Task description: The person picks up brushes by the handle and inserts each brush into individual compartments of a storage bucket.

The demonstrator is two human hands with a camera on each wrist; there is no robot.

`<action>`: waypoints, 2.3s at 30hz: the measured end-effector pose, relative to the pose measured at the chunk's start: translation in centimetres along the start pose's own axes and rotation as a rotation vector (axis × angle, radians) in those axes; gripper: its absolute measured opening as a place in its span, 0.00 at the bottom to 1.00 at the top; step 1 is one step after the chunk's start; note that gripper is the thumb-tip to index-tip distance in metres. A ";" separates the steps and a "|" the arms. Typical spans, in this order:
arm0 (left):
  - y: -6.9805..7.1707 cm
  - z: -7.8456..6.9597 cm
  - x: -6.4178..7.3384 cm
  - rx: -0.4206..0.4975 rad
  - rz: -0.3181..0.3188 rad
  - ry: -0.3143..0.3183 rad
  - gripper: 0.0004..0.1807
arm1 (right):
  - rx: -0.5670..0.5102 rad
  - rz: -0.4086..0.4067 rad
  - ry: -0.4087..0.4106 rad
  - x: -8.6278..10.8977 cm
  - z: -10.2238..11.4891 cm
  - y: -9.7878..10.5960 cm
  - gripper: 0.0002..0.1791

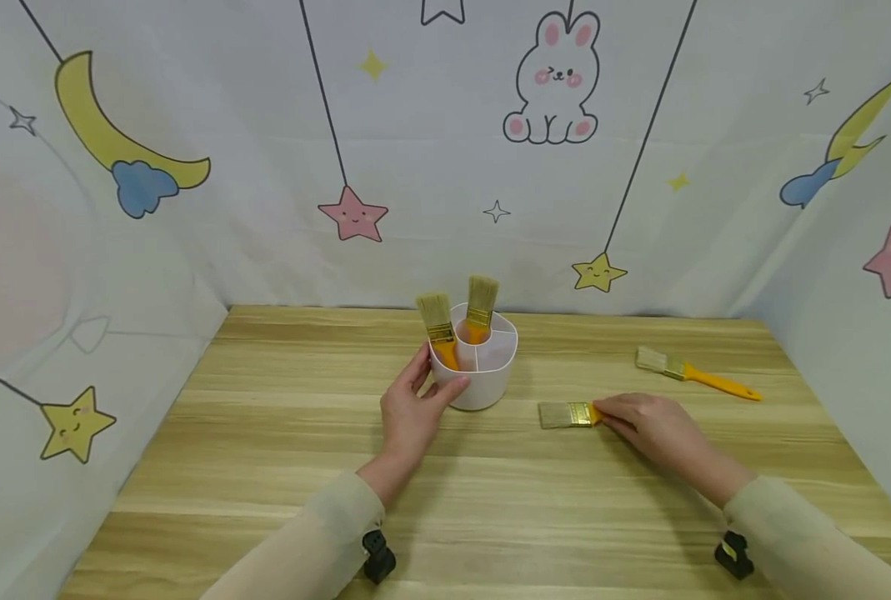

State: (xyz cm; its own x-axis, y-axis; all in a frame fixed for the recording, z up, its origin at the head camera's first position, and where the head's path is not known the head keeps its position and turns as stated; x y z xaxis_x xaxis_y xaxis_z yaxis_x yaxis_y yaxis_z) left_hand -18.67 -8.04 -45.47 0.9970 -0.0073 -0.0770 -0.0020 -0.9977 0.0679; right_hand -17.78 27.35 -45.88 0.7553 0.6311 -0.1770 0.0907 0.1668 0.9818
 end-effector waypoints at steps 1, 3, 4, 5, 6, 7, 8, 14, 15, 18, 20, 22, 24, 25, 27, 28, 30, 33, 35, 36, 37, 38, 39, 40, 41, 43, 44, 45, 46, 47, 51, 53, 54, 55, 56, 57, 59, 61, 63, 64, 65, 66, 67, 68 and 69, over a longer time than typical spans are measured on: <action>0.0 0.0 0.0 0.001 0.000 0.001 0.45 | 0.005 -0.009 0.009 0.1 0.0 -0.1 0.18; 0.0 0.0 0.0 0.001 0.002 0.001 0.45 | 0.007 -0.022 0.016 0.3 0.0 -0.2 0.20; 0.0 0.0 0.0 0.000 0.002 0.002 0.45 | 0.008 -0.026 0.016 0.4 0.0 -0.3 0.21; 0.0 0.0 0.0 -0.002 0.002 0.003 0.45 | -0.001 -0.028 0.003 0.5 -0.1 -0.3 0.22; 0.0 0.0 0.0 -0.001 0.002 0.004 0.45 | -0.014 -0.026 -0.015 0.5 -0.1 -0.4 0.23; 0.0 0.0 0.0 0.000 0.002 0.006 0.45 | -0.027 -0.015 -0.039 0.6 -0.2 -0.4 0.24; 0.0 0.0 0.0 0.002 0.002 0.008 0.45 | -0.044 0.000 -0.066 0.7 -0.2 -0.4 0.25; 0.0 -0.1 0.1 0.008 -0.002 0.017 0.45 | -0.101 0.067 -0.166 1.2 -0.3 -0.3 0.25; 0.0 -0.1 0.1 0.006 -0.003 0.018 0.45 | -0.097 0.063 -0.166 1.2 -0.2 -0.3 0.24; 0.0 -0.1 0.1 0.004 -0.004 0.014 0.45 | -0.078 0.034 -0.155 1.2 0.0 -0.5 0.23; 0.0 -0.1 0.1 0.007 -0.003 0.009 0.45 | -0.060 0.012 -0.142 1.1 0.1 -0.5 0.23; -0.1 -0.1 0.2 0.005 0.000 0.001 0.45 | -0.041 -0.004 -0.126 1.0 0.2 -0.6 0.22; -0.1 -0.1 0.1 0.009 0.004 -0.006 0.45 | -0.014 -0.011 -0.101 0.9 0.3 -0.6 0.22; -0.1 -0.1 0.1 0.007 0.006 -0.008 0.44 | -0.001 -0.008 -0.091 0.9 0.4 -0.6 0.22; -0.1 -0.1 0.1 0.009 0.007 -0.007 0.45 | 0.023 0.004 -0.074 0.8 0.4 -0.6 0.21; -0.1 -0.1 0.1 0.010 0.006 -0.006 0.45 | 0.038 0.011 -0.066 0.7 0.4 -0.6 0.20; -0.1 -0.1 0.1 0.010 0.004 -0.002 0.45 | 0.061 0.023 -0.053 0.7 0.4 -0.5 0.20; 0.0 -0.1 0.1 0.007 0.004 0.000 0.45 | 0.081 0.033 -0.043 0.6 0.4 -0.4 0.19; 0.0 -0.1 0.1 0.006 0.005 -0.001 0.45 | 0.087 0.033 -0.039 0.5 0.4 -0.3 0.18; 0.0 -0.1 0.1 0.007 0.006 -0.001 0.45 | 0.086 0.029 -0.038 0.5 0.4 -0.3 0.18; 0.0 -0.1 0.1 0.008 0.006 0.000 0.45 | 0.085 0.027 -0.039 0.5 0.4 -0.2 0.18; 0.0 -0.1 0.1 0.008 0.008 0.000 0.45 | 0.084 0.022 -0.040 0.4 0.4 -0.2 0.17; 0.0 -0.1 0.1 0.009 0.009 0.001 0.45 | 0.080 0.015 -0.042 0.4 0.4 -0.1 0.17; 0.0 -0.1 0.1 0.008 0.010 0.000 0.45 | 0.075 0.010 -0.044 0.3 0.4 -0.1 0.16; 0.1 -0.1 0.1 0.008 0.011 0.000 0.45 | 0.073 0.006 -0.047 0.2 0.4 0.0 0.16; 0.1 -0.1 0.1 0.007 0.013 0.001 0.45 | 0.070 0.009 -0.048 0.1 0.4 0.1 0.15; 0.1 -0.1 0.1 0.007 0.013 0.002 0.45 | 0.062 0.013 -0.046 0.0 0.3 0.2 0.15; 0.1 -0.2 0.1 0.009 0.012 0.003 0.45 | 0.051 0.016 -0.048 -0.1 0.3 0.2 0.15; 0.1 -0.2 0.1 0.010 0.011 0.003 0.45 | 0.039 0.020 -0.050 -0.2 0.2 0.3 0.15; 0.1 -0.2 0.1 0.010 0.010 0.003 0.45 | 0.024 0.022 -0.053 -0.3 0.2 0.4 0.14; 0.1 -0.2 0.1 0.007 0.012 0.000 0.45 | -0.059 -0.001 -0.081 -0.6 0.1 0.8 0.15; 0.1 -0.2 0.1 0.006 0.015 0.000 0.45 | -0.106 -0.016 -0.100 -0.9 0.2 1.0 0.15; 0.1 -0.2 0.1 0.006 0.015 0.000 0.45 | -0.130 -0.022 -0.113 -1.0 0.3 1.2 0.16; 0.1 -0.2 0.1 0.006 0.015 0.001 0.45 | -0.154 -0.026 -0.126 -1.2 0.4 1.4 0.16; 0.1 -0.2 0.1 0.006 0.015 0.001 0.45 | -0.179 -0.028 -0.138 -1.4 0.4 1.6 0.16; 0.1 -0.2 0.1 0.005 0.014 0.000 0.45 | -0.208 -0.033 -0.148 -1.6 0.5 1.8 0.16; 0.1 -0.2 0.1 0.003 0.014 -0.001 0.45 | -0.254 -0.042 -0.165 -2.1 0.7 2.3 0.16; 0.1 -0.2 0.1 0.001 0.013 -0.003 0.45 | -0.309 -0.049 -0.175 -2.5 0.9 2.8 0.16; 0.1 -0.2 0.0 0.000 0.013 -0.006 0.45 | -0.373 -0.055 -0.186 -2.9 1.1 3.4 0.16; 0.1 -0.1 0.0 0.001 0.013 -0.006 0.45 | -0.406 -0.056 -0.197 -3.1 1.2 3.6 0.16; 0.1 -0.1 0.0 0.003 0.014 -0.007 0.45 | -0.445 -0.060 -0.208 -3.3 1.3 3.8 0.16; 0.1 -0.1 0.0 0.003 0.015 -0.008 0.45 | -0.486 -0.061 -0.222 -3.5 1.4 4.0 0.16; 0.1 -0.1 0.0 0.004 0.015 -0.009 0.45 | -0.523 -0.061 -0.239 -3.7 1.5 4.2 0.16; 0.1 -0.1 0.0 0.003 0.015 -0.010 0.45 | -0.559 -0.061 -0.253 -3.8 1.6 4.3 0.16; 0.1 -0.1 0.0 0.003 0.014 -0.011 0.45 | -0.596 -0.060 -0.268 -4.1 1.8 4.5 0.16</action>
State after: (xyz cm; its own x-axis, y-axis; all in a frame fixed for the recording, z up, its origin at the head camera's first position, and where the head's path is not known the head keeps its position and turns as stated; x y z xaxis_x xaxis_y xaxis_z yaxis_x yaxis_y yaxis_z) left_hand -18.67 -8.16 -45.39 0.9960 -0.0222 -0.0871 -0.0165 -0.9977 0.0660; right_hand -19.29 24.20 -40.64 0.9025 0.4100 -0.1319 -0.1790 0.6355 0.7511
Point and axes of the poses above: each hand's wrist, its own x-axis away from the middle knuckle, its own y-axis out of the back of the hand, z = x × y, the point moved 2 cm from there along -x, towards the middle knuckle, and after that the axes turned 11 degrees about z, right-handed, at the moved point
